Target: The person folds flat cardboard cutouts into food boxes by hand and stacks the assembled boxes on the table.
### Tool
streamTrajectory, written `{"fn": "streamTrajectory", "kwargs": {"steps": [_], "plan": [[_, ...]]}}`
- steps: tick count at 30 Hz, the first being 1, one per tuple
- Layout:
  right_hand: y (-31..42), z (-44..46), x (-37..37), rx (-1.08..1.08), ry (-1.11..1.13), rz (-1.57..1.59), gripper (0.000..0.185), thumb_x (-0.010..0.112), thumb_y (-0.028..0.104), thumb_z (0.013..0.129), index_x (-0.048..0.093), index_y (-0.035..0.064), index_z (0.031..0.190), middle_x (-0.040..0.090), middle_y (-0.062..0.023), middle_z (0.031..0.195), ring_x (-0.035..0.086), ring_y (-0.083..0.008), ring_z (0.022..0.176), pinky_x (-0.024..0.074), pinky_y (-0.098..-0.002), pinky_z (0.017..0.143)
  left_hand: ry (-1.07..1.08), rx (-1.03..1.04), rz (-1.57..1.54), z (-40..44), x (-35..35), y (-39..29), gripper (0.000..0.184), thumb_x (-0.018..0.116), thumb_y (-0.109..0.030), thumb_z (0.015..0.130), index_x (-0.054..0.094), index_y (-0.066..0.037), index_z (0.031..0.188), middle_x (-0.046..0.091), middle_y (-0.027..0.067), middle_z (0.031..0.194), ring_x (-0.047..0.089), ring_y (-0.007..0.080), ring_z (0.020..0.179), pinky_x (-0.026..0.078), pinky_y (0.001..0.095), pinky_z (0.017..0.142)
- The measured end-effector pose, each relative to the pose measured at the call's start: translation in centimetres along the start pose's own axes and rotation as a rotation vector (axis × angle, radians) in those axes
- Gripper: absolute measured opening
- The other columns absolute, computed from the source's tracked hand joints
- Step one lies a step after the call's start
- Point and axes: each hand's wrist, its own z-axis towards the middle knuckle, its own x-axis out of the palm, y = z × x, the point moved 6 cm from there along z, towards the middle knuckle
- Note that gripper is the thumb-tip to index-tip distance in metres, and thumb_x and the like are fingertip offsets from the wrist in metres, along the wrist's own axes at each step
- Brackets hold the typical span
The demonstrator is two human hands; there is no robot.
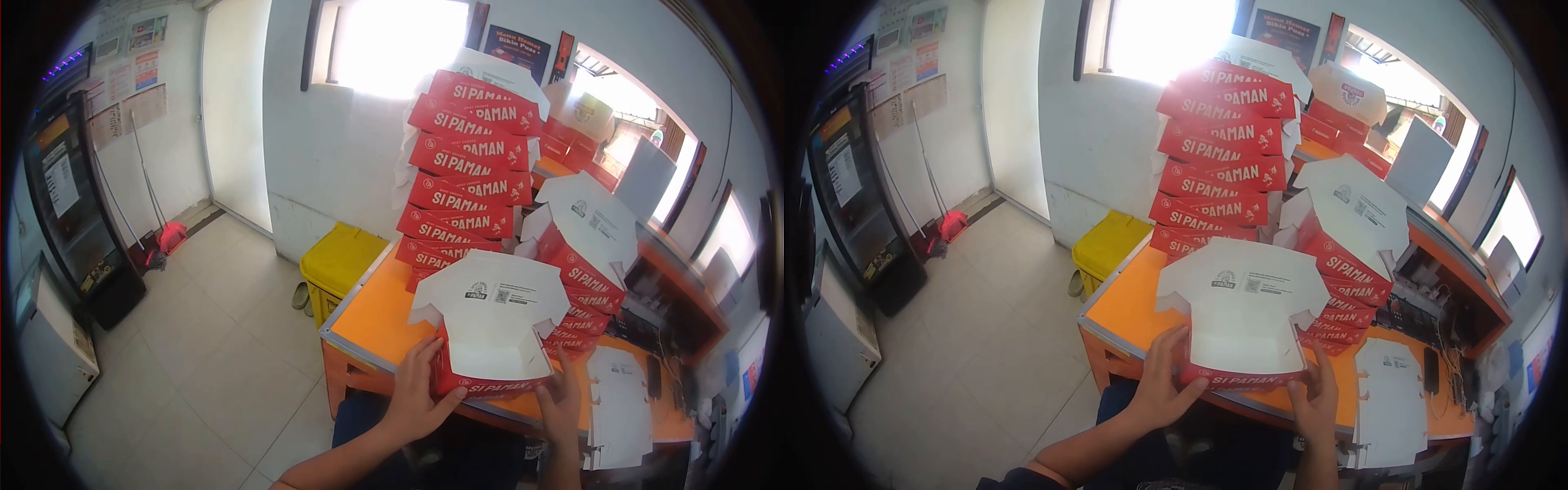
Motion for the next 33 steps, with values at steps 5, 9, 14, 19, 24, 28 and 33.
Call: {"fn": "streamTrajectory", "kwargs": {"steps": [5,9,14,19,24,28,33], "plan": [[-3.5,0.3,-0.3,0.011,0.114,0.13,0.062,0.065,0.014,0.103,0.044,-0.0055,0.159,0.057,-0.018,0.153,0.05,-0.0274,0.146,0.0346,-0.0436,0.124,0.029,0.001,0.02,0.0,0.4,-0.1,0.085,0.071,-0.044,0.101,0.033,0.003,0.161,0.037,0.0285,0.162,0.04,0.0449,0.147,0.028,0.0548,0.123],[-4.8,0.1,-0.1,0.009,0.109,0.041,0.059,0.064,0.02,0.107,0.046,-0.0056,0.157,0.056,-0.017,0.154,0.05,-0.0271,0.145,0.0352,-0.0425,0.124,0.051,0.012,0.106,0.1,0.2,-0.3,0.083,0.066,-0.039,0.103,0.029,0.004,0.164,0.038,0.0291,0.162,0.04,0.0452,0.146,0.028,0.0544,0.123],[-4.5,0.5,0.5,-0.058,0.023,0.014,0.059,0.063,0.023,0.108,0.046,-0.0058,0.156,0.055,-0.0173,0.154,0.051,-0.0274,0.144,0.0374,-0.0412,0.122,0.075,0.0,0.104,0.1,0.2,0.3,0.08,0.065,-0.034,0.103,0.032,0.006,0.164,0.039,0.0297,0.16,0.041,0.046,0.145,0.029,0.0535,0.122],[-5.8,-0.2,0.0,-0.069,0.053,0.038,0.057,0.062,0.022,0.109,0.045,-0.0049,0.156,0.057,-0.017,0.149,0.054,-0.0266,0.141,0.0389,-0.0416,0.121,0.053,0.044,0.107,0.9,-0.7,0.5,0.072,0.066,-0.031,0.102,0.042,0.007,0.158,0.052,0.0292,0.15,0.048,0.0459,0.141,0.034,0.053,0.121],[-5.3,-0.3,1.1,-0.086,0.065,0.264,0.05,0.066,0.027,0.109,0.05,-0.0029,0.145,0.057,-0.0142,0.148,0.054,-0.024,0.14,0.0408,-0.0405,0.119,0.003,-0.083,-0.118,1.1,-0.9,1.8,0.052,0.07,-0.026,0.102,0.053,0.005,0.14,0.055,0.0249,0.146,0.056,0.0355,0.133,0.042,0.0465,0.115],[-5.3,0.2,0.7,-0.112,0.038,0.114,0.035,0.076,0.009,0.096,0.061,0.0009,0.127,0.065,-0.015,0.133,0.064,-0.0276,0.126,0.0468,-0.0415,0.112,-0.072,-0.077,-0.181,1.3,-0.9,2.0,0.036,0.072,-0.018,0.101,0.055,0.003,0.125,0.057,0.0221,0.142,0.057,0.0286,0.125,0.045,0.0419,0.109],[-2.0,1.0,0.0,-0.288,0.126,-0.363,0.037,0.084,0.017,0.086,0.067,0.0025,0.115,0.068,-0.0163,0.126,0.063,-0.0379,0.12,0.0487,-0.0464,0.105,-0.049,0.0,-0.1,1.3,-1.8,2.5,0.031,0.078,-0.015,0.096,0.058,-0.001,0.114,0.062,0.0191,0.132,0.06,0.0297,0.118,0.048,0.0412,0.103]]}}
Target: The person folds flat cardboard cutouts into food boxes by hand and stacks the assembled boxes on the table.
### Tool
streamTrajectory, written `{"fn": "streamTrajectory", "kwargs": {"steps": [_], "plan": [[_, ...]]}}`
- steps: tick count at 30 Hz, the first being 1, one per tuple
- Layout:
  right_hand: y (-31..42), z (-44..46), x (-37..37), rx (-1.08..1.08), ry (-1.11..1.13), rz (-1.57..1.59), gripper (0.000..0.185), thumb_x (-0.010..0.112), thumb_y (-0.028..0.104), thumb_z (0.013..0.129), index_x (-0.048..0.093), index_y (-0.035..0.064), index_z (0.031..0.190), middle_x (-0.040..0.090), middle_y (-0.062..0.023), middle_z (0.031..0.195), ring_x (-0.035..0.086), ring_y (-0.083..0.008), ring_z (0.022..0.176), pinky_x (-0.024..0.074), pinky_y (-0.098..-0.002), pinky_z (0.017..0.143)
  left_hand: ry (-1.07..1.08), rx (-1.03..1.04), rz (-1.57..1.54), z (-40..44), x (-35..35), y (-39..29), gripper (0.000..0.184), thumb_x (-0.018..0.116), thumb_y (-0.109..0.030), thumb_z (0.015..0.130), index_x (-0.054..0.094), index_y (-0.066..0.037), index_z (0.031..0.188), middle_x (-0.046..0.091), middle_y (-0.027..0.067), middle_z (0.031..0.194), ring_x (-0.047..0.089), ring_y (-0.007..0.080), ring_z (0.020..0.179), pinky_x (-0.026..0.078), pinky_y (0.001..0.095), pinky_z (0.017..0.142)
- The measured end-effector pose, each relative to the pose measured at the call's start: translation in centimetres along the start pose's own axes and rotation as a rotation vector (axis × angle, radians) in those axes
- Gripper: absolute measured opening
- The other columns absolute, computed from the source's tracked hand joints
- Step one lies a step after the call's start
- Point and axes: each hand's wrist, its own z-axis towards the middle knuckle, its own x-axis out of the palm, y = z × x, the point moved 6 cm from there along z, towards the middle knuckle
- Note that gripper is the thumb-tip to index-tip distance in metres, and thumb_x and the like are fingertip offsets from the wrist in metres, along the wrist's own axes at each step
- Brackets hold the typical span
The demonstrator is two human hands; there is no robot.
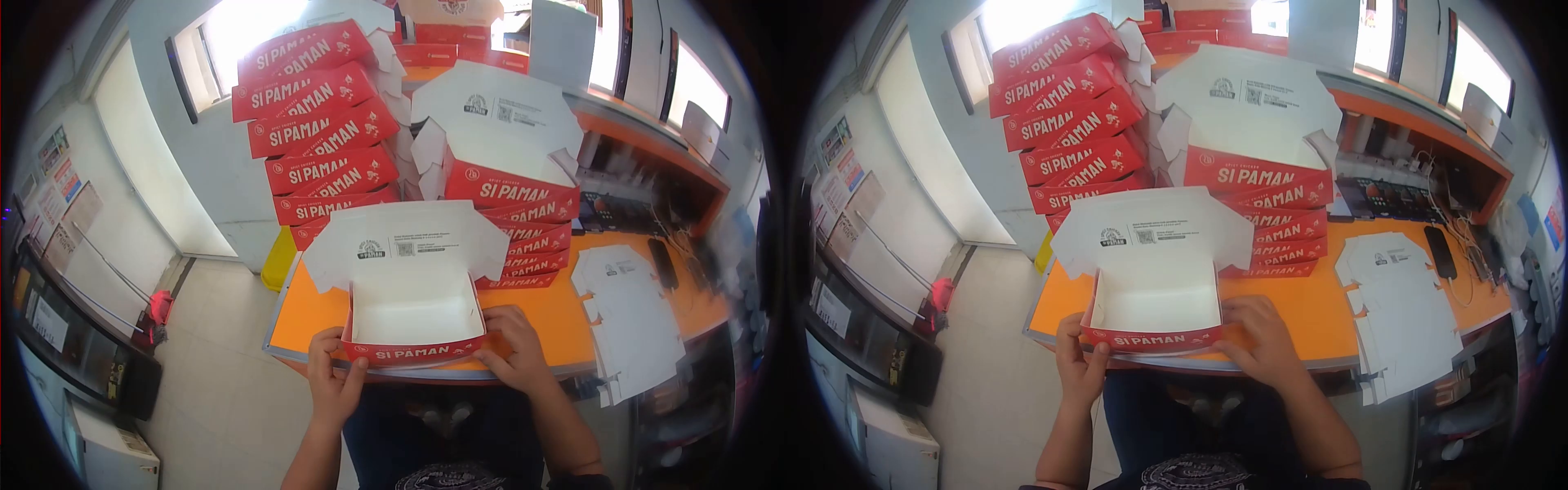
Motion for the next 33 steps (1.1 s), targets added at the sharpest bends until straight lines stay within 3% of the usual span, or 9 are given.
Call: {"fn": "streamTrajectory", "kwargs": {"steps": [9,20,33], "plan": [[0.3,1.1,-1.2,-0.18,0.131,-0.202,0.042,0.091,0.032,0.079,0.069,0.0018,0.099,0.065,-0.014,0.124,0.056,-0.0386,0.121,0.0455,-0.0508,0.105,0.235,0.308,0.237,2.8,-1.9,-0.6,0.031,0.09,-0.024,0.081,0.073,-0.003,0.096,0.072,0.0104,0.109,0.062,0.0304,0.105,0.049,0.0405,0.094],[0.1,1.7,-1.3,-0.184,0.174,-0.17,0.04,0.092,0.033,0.078,0.07,0.0044,0.096,0.068,-0.0101,0.111,0.056,-0.0347,0.114,0.0397,-0.0504,0.104,0.41,0.278,0.18,4.4,-2.1,-0.4,0.031,0.093,-0.024,0.076,0.074,-0.004,0.091,0.07,0.0077,0.102,0.06,0.0279,0.099,0.047,0.0392,0.087],[-0.1,1.6,-1.2,-0.159,0.115,-0.105,0.031,0.093,0.028,0.077,0.073,0.0101,0.091,0.069,-0.0057,0.109,0.056,-0.0309,0.107,0.0384,-0.0486,0.101,0.396,0.242,0.206,4.2,-1.9,-0.3,0.03,0.092,-0.022,0.078,0.072,-0.002,0.09,0.069,0.0106,0.103,0.061,0.0287,0.099,0.047,0.0382,0.087]]}}
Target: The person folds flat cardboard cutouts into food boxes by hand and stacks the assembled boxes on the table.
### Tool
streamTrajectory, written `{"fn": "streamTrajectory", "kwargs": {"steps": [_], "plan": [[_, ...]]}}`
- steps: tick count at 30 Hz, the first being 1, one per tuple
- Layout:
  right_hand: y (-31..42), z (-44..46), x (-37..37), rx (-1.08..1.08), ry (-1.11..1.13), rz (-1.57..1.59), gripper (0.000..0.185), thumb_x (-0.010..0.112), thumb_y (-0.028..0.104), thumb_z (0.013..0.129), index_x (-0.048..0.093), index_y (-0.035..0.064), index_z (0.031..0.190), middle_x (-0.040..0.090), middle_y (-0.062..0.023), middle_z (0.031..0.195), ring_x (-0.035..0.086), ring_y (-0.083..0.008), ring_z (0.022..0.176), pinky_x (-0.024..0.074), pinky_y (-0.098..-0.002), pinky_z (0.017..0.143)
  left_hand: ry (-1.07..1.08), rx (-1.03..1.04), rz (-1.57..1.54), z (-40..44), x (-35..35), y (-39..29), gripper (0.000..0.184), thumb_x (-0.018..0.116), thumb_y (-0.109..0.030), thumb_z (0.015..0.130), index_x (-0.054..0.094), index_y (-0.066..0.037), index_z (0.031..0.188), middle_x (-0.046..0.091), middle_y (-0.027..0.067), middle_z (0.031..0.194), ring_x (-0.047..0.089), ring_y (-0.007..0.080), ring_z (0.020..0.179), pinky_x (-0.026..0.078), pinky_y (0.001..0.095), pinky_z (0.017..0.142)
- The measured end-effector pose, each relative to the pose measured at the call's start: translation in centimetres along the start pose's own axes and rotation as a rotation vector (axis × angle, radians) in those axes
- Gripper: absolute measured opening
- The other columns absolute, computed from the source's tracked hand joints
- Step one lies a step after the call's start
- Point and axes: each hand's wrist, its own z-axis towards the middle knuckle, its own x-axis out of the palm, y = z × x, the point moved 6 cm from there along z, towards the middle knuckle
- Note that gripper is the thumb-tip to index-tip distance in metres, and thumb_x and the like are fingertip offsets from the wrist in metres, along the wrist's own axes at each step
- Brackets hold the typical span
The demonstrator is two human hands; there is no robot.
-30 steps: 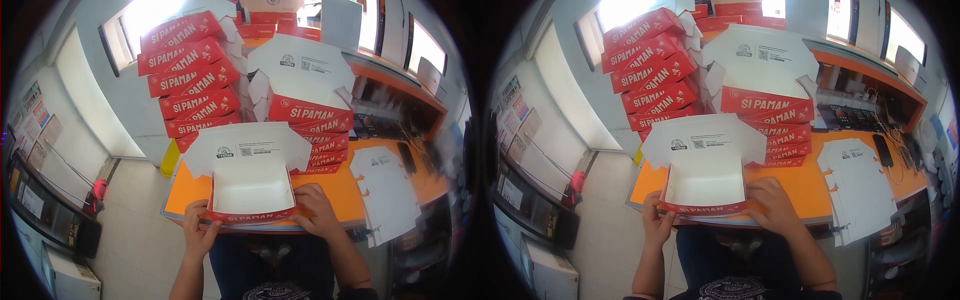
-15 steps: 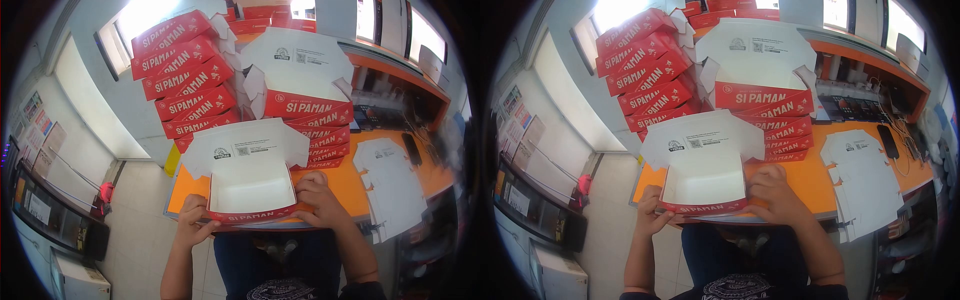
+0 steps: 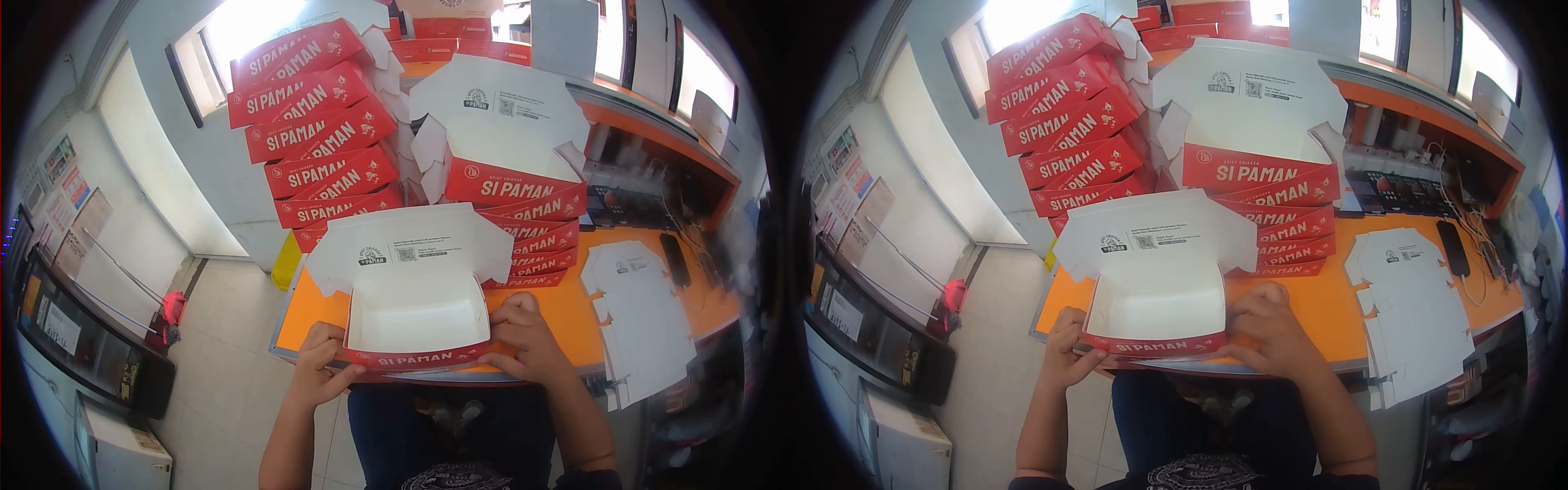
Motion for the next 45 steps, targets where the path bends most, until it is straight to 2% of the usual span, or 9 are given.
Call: {"fn": "streamTrajectory", "kwargs": {"steps": [17,22,25,29,32,35,38,41,45], "plan": [[-0.3,0.2,0.2,0.081,0.052,0.137,0.027,0.091,0.023,0.081,0.067,0.0113,0.086,0.07,-0.0034,0.093,0.06,-0.0261,0.097,0.0397,-0.0456,0.1,0.063,-0.179,-0.277,0.2,0.6,0.5,0.025,0.086,-0.014,0.086,0.064,-0.005,0.092,0.068,0.0096,0.1,0.062,0.0232,0.099,0.047,0.0351,0.089],[-0.4,0.1,0.3,0.178,0.078,0.186,0.029,0.092,0.021,0.081,0.066,0.0109,0.086,0.069,-0.0035,0.093,0.061,-0.0267,0.096,0.0412,-0.043,0.099,-0.003,-0.285,-0.41,-1.3,1.4,1.6,0.033,0.085,-0.011,0.087,0.059,-0.008,0.107,0.065,0.0055,0.108,0.061,0.018,0.105,0.046,0.0329,0.097],[-0.5,0.1,0.1,0.156,0.052,0.103,0.039,0.098,0.022,0.075,0.064,0.0107,0.088,0.07,-0.0077,0.095,0.062,-0.0276,0.093,0.0466,-0.0404,0.087,-0.076,-0.296,-0.483,-1.6,1.6,1.8,0.04,0.085,-0.009,0.086,0.058,-0.007,0.116,0.062,0.0046,0.111,0.06,0.0171,0.107,0.045,0.0327,0.1],[0.0,0.2,0.0,0.198,0.078,0.154,0.029,0.092,0.021,0.08,0.066,0.011,0.088,0.068,-0.0039,0.093,0.062,-0.0274,0.096,0.0429,-0.0413,0.098,-0.135,-0.2,-0.511,-0.5,1.7,0.6,0.054,0.085,-0.011,0.087,0.059,-0.003,0.134,0.062,0.0057,0.111,0.059,0.0176,0.107,0.046,0.0334,0.1],[0.2,0.3,-0.3,0.114,0.105,0.172,0.029,0.092,0.021,0.08,0.069,0.0108,0.094,0.068,-0.0047,0.093,0.062,-0.0285,0.096,0.0439,-0.0414,0.097,-0.095,-0.171,-0.359,-1.2,1.5,1.4,0.067,0.088,-0.016,0.085,0.06,-0.002,0.144,0.061,0.0077,0.11,0.059,0.0199,0.105,0.047,0.0343,0.097],[-0.2,-0.2,-0.2,0.122,0.023,0.263,0.035,0.092,0.021,0.08,0.073,0.0106,0.108,0.068,-0.0062,0.094,0.062,-0.0292,0.096,0.0452,-0.042,0.095,0.05,-0.046,-0.192,-0.9,0.9,0.9,0.069,0.091,-0.022,0.083,0.064,-0.004,0.143,0.062,0.0096,0.11,0.059,0.0235,0.103,0.048,0.0355,0.094],[0.1,-0.8,0.6,0.181,-0.028,0.263,0.048,0.092,0.024,0.081,0.073,0.0101,0.122,0.068,-0.0082,0.099,0.063,-0.0289,0.097,0.0464,-0.0431,0.095,-0.019,-0.138,-0.229,-1.5,1.2,0.7,0.066,0.094,-0.024,0.078,0.069,-0.005,0.137,0.06,0.0123,0.117,0.058,0.0269,0.104,0.047,0.038,0.094],[0.7,-0.9,0.9,0.04,0.051,0.025,0.059,0.09,0.029,0.083,0.069,0.0081,0.134,0.067,-0.0097,0.106,0.063,-0.0293,0.099,0.047,-0.0442,0.097,-0.055,0.011,-0.069,-1.2,1.2,0.4,0.067,0.093,-0.035,0.081,0.069,-0.007,0.137,0.054,0.0175,0.134,0.055,0.0303,0.119,0.048,0.0422,0.1],[0.9,-0.7,0.1,-0.077,-0.103,-0.053,0.063,0.077,0.045,0.095,0.064,0.005,0.142,0.06,-0.0148,0.125,0.058,-0.0335,0.117,0.0447,-0.0465,0.106,-0.19,0.056,-0.092,0.5,1.6,0.8,0.078,0.069,-0.066,0.094,0.062,-0.008,0.145,0.041,0.0228,0.155,0.042,0.0381,0.145,0.04,0.0499,0.117]]}}
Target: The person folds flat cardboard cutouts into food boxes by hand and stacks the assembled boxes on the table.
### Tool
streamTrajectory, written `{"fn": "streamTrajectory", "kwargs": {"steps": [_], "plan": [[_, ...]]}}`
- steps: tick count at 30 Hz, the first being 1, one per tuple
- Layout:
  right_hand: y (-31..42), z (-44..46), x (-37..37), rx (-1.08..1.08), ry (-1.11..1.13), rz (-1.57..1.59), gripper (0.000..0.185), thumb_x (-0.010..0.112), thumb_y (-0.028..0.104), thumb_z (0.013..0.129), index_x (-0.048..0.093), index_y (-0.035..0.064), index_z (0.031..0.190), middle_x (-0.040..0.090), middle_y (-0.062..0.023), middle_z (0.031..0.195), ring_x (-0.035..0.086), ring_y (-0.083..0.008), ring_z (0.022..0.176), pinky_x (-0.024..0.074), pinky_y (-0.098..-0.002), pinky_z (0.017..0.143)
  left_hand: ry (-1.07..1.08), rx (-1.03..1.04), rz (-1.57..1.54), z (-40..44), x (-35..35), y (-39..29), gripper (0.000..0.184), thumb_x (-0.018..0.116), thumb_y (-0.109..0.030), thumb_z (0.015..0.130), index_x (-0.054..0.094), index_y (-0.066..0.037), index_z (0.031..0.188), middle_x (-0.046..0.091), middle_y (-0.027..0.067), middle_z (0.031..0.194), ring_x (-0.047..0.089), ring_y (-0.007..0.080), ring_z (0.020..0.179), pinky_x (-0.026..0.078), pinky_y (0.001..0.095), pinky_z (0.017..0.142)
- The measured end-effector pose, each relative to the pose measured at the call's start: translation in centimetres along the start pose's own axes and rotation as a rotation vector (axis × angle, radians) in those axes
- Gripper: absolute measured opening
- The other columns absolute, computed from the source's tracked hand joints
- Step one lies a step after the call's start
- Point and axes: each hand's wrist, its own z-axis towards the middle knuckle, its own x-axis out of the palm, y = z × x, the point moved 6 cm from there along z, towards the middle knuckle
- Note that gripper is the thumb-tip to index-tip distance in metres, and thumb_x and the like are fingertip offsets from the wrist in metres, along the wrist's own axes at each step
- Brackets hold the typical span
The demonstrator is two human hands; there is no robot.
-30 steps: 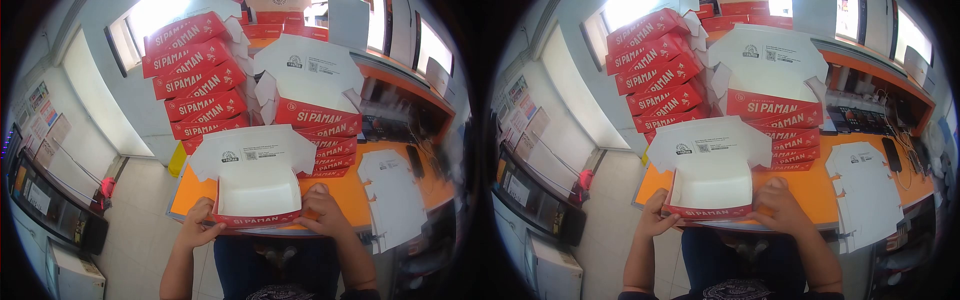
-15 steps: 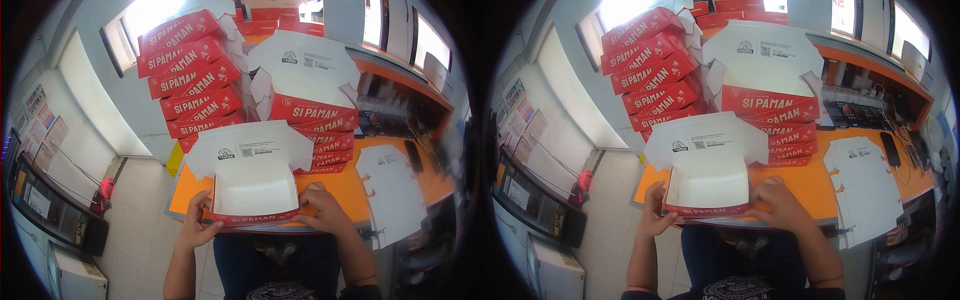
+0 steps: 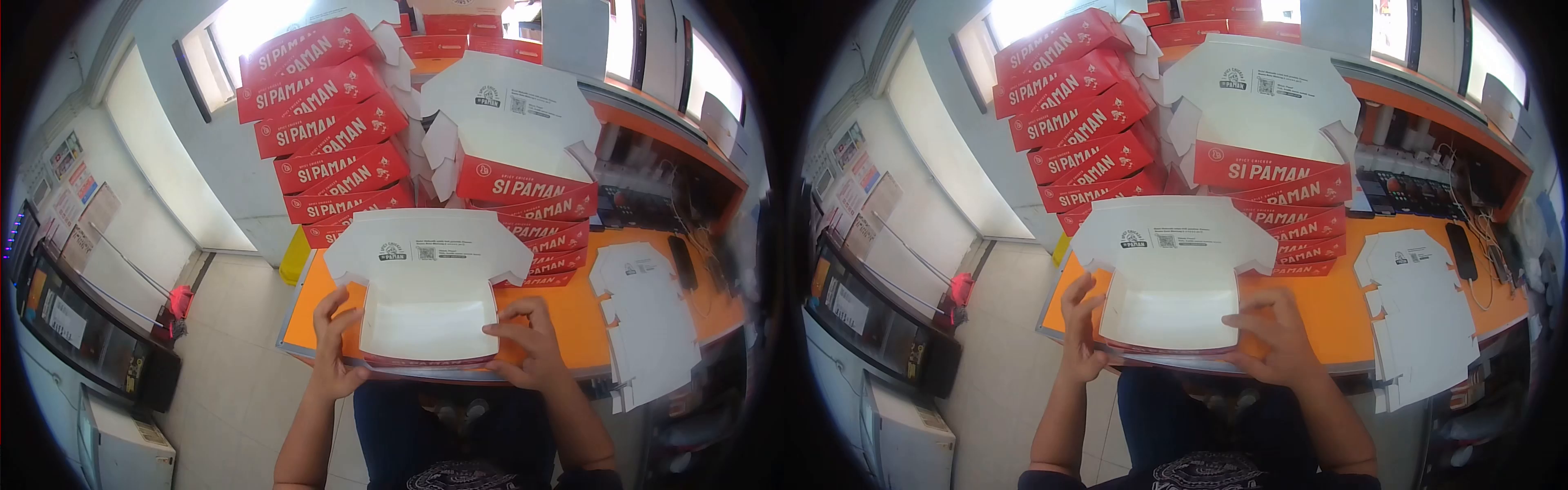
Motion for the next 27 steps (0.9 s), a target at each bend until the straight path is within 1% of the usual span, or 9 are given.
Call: {"fn": "streamTrajectory", "kwargs": {"steps": [1,2,5,8,11,14,18,23,27], "plan": [[0.3,0.6,-0.3,-0.033,-0.048,-0.046,0.065,0.072,0.051,0.099,0.063,0.0049,0.143,0.059,-0.0166,0.132,0.056,-0.0348,0.123,0.0434,-0.0473,0.109,-0.016,-0.016,-0.03,0.4,0.4,0.4,0.082,0.059,-0.072,0.097,0.059,-0.008,0.148,0.039,0.0232,0.159,0.038,0.0391,0.15,0.036,0.0512,0.121],[0.0,1.2,-0.3,0.037,-0.092,0.062,0.061,0.068,0.049,0.101,0.063,0.005,0.142,0.057,-0.0181,0.138,0.053,-0.0368,0.128,0.0407,-0.0489,0.112,-0.03,-0.032,-0.059,0.8,0.8,0.7,0.086,0.049,-0.078,0.1,0.057,-0.008,0.15,0.036,0.0236,0.162,0.034,0.0401,0.155,0.032,0.0526,0.125],[-0.9,1.8,1.8,0.219,-0.176,0.321,0.051,0.057,0.042,0.107,0.064,0.0049,0.141,0.051,-0.0216,0.15,0.046,-0.0411,0.141,0.0333,-0.052,0.12,-0.004,-0.213,-0.204,1.7,2.2,0.9,0.088,0.029,-0.078,0.106,0.052,-0.007,0.152,0.036,0.023,0.164,0.029,0.0393,0.158,0.026,0.0527,0.128],[-0.9,1.7,4.2,0.278,-0.164,0.293,0.05,0.043,0.039,0.112,0.063,0.0031,0.14,0.05,-0.022,0.152,0.042,-0.0411,0.146,0.0281,-0.0522,0.124,-0.034,-0.294,-0.318,0.8,4.1,2.6,0.074,0.025,-0.065,0.113,0.057,-0.006,0.143,0.04,0.0214,0.161,0.032,0.037,0.156,0.026,0.0508,0.128],[-0.4,1.2,5.2,0.335,-0.257,0.292,0.047,0.041,0.034,0.113,0.063,0.0011,0.137,0.05,-0.0213,0.152,0.043,-0.0392,0.146,0.0288,-0.0497,0.124,-0.18,-0.402,-0.339,-0.4,4.7,3.7,0.058,0.028,-0.052,0.115,0.059,-0.005,0.132,0.043,0.0197,0.158,0.035,0.035,0.154,0.025,0.0495,0.128],[-1.0,1.3,5.3,0.413,-0.367,0.383,0.042,0.039,0.026,0.113,0.063,-0.0006,0.134,0.051,-0.0211,0.151,0.044,-0.037,0.145,0.0305,-0.0472,0.124,-0.214,-0.366,-0.246,0.6,4.7,1.2,0.044,0.035,-0.04,0.114,0.059,-0.005,0.123,0.044,0.018,0.156,0.036,0.033,0.151,0.023,0.049,0.128],[-0.8,1.2,5.4,0.412,-0.347,0.387,0.036,0.04,0.014,0.107,0.063,-0.0008,0.131,0.051,-0.0203,0.151,0.045,-0.035,0.144,0.0327,-0.045,0.123,-0.235,-0.363,-0.308,0.4,4.5,0.6,0.024,0.044,-0.019,0.103,0.058,-0.005,0.116,0.045,0.0172,0.155,0.035,0.0315,0.151,0.022,0.0489,0.128],[-1.1,0.9,5.5,0.444,-0.339,0.379,0.031,0.047,0.005,0.096,0.063,0.0006,0.121,0.053,-0.0194,0.145,0.048,-0.034,0.139,0.0345,-0.0438,0.12,-0.246,-0.418,-0.425,-0.3,4.5,1.2,0.026,0.047,-0.004,0.085,0.056,-0.007,0.109,0.046,0.0164,0.153,0.036,0.0312,0.15,0.021,0.0495,0.129],[-1.6,0.6,5.5,0.451,-0.334,0.404,0.029,0.049,0.003,0.09,0.062,0.0011,0.116,0.053,-0.0185,0.141,0.049,-0.0331,0.136,0.035,-0.0434,0.119,-0.267,-0.461,-0.454,-0.8,4.5,1.3,0.026,0.047,-0.005,0.082,0.054,-0.008,0.106,0.047,0.0153,0.152,0.037,0.0301,0.149,0.02,0.0482,0.129]]}}
